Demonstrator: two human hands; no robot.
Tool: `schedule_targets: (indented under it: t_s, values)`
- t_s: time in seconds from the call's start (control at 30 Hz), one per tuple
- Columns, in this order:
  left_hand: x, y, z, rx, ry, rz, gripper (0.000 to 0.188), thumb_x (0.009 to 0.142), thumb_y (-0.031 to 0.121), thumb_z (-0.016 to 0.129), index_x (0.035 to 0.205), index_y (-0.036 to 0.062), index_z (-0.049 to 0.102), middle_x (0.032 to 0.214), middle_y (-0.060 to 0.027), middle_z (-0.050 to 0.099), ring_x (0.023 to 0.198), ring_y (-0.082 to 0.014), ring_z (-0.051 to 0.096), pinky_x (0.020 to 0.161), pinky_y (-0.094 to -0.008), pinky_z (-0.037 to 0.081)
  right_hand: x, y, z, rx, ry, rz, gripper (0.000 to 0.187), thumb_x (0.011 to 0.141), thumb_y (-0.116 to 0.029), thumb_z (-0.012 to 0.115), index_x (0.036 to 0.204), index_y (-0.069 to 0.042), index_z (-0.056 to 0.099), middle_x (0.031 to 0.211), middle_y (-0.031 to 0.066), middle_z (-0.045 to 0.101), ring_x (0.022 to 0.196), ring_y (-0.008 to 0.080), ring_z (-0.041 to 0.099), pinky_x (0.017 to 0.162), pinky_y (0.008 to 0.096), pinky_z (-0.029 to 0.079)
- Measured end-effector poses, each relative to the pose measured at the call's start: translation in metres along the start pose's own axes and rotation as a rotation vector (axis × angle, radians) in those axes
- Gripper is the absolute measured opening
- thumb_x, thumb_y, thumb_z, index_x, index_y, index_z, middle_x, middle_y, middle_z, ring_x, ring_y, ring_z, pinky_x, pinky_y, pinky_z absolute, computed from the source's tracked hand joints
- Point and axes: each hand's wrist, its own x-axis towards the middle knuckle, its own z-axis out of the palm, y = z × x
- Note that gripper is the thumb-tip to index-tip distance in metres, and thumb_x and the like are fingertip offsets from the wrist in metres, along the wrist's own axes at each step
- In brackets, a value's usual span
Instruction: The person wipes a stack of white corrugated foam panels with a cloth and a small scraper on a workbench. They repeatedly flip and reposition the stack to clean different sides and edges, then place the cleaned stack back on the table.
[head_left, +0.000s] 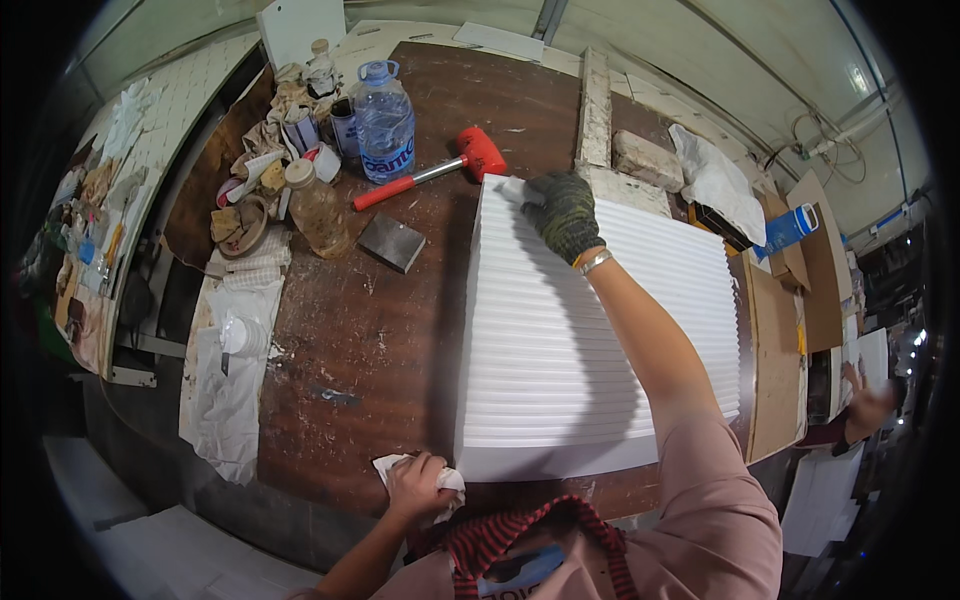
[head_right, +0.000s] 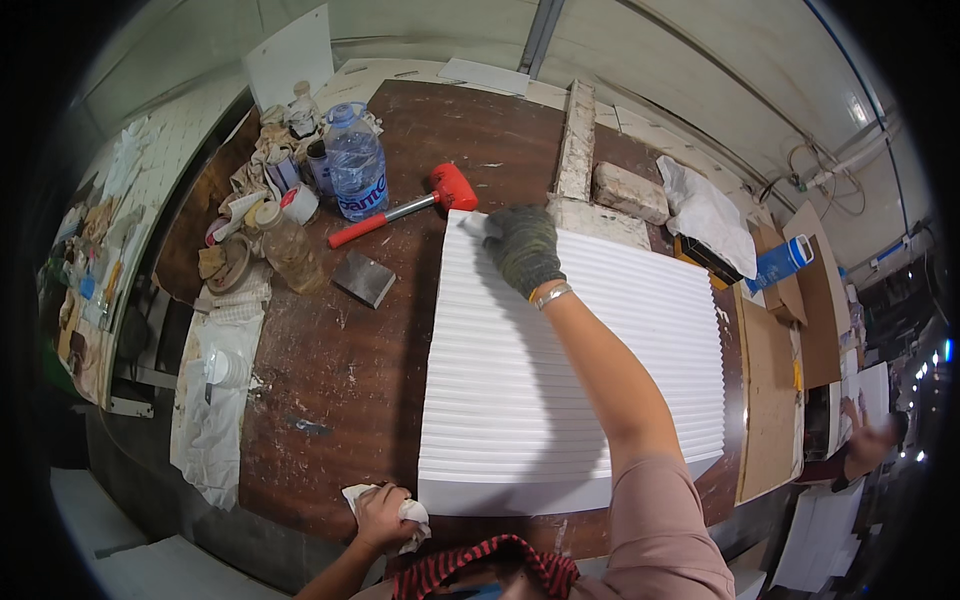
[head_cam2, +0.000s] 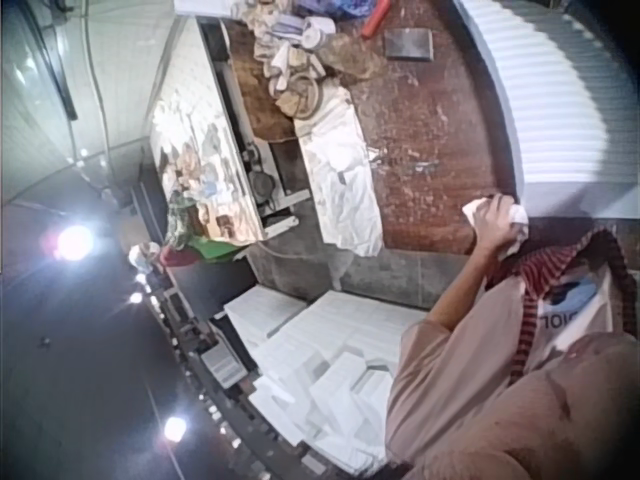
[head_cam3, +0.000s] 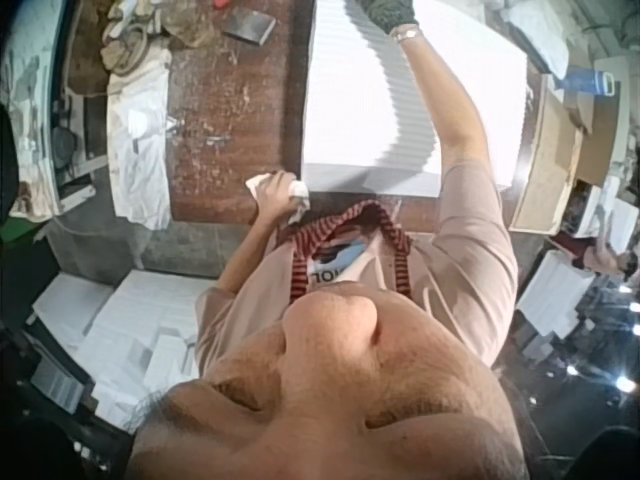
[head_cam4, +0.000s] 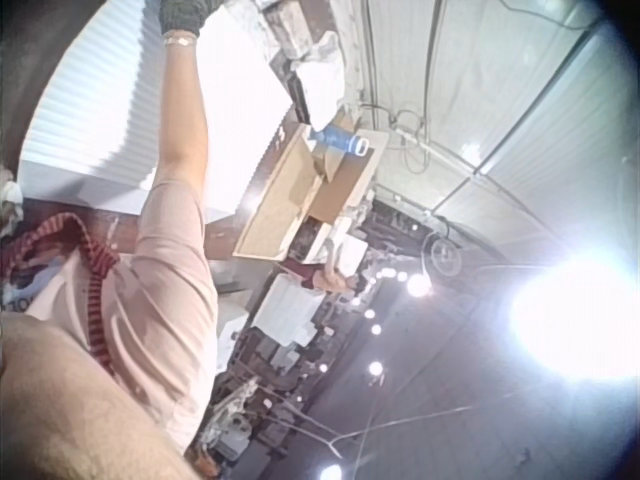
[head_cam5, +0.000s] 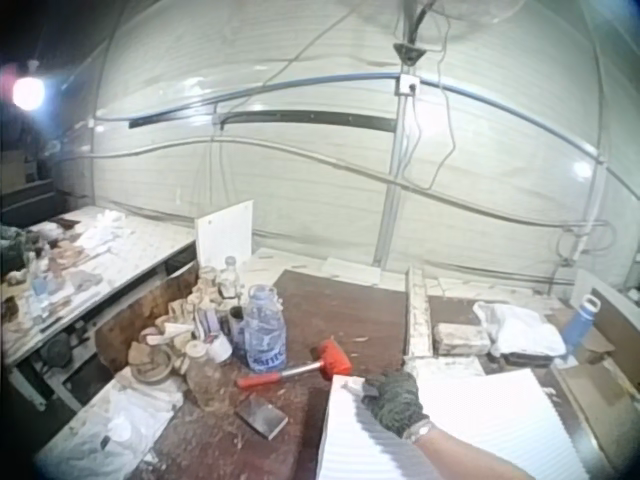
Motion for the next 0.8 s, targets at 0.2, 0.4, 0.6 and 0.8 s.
schedule_targets:
  t_s: [0.2,0.4,0.6,0.8]
  values:
    - [0.000,-0.001,0.001,0.000,-0.007,-0.005,0.031,0.061,0.025,0.077,0.086,0.0115,0.064,0.080,-0.0077,0.062,0.068,-0.0328,0.063,0.063,-0.0450,0.050,0.013,-0.010,0.015,0.054,-0.029,-0.206,0.018,0.082,-0.030,0.068,0.078,-0.012,0.073,0.081,0.0134,0.072,0.082,0.0349,0.068,0.077,0.0467,0.052]
    - [-0.001,-0.003,0.002,0.008,-0.006,0.000,0.034,0.059,0.026,0.078,0.087,0.0121,0.064,0.081,-0.0071,0.062,0.068,-0.0317,0.064,0.062,-0.0446,0.051,0.030,-0.002,0.026,-0.031,0.144,-0.016,0.022,0.086,-0.031,0.066,0.079,-0.012,0.074,0.080,0.0143,0.071,0.076,0.0364,0.067,0.072,0.0469,0.050]
    - [-0.002,-0.004,0.003,0.020,-0.022,0.004,0.036,0.056,0.025,0.079,0.087,0.0121,0.065,0.082,-0.0071,0.063,0.068,-0.0315,0.065,0.061,-0.0445,0.051,0.044,-0.001,0.032,-0.009,0.031,0.067,0.021,0.079,-0.029,0.070,0.085,-0.009,0.071,0.089,0.0175,0.069,0.087,0.0362,0.066,0.077,0.0491,0.050]
    - [-0.004,-0.008,0.004,0.022,-0.025,0.002,0.036,0.056,0.027,0.078,0.086,0.0106,0.065,0.082,-0.0083,0.063,0.070,-0.0328,0.064,0.064,-0.0455,0.051,0.046,-0.026,0.034,0.045,0.087,0.037,0.016,0.079,-0.026,0.071,0.085,-0.012,0.072,0.088,0.0152,0.069,0.089,0.0361,0.064,0.083,0.0497,0.047]
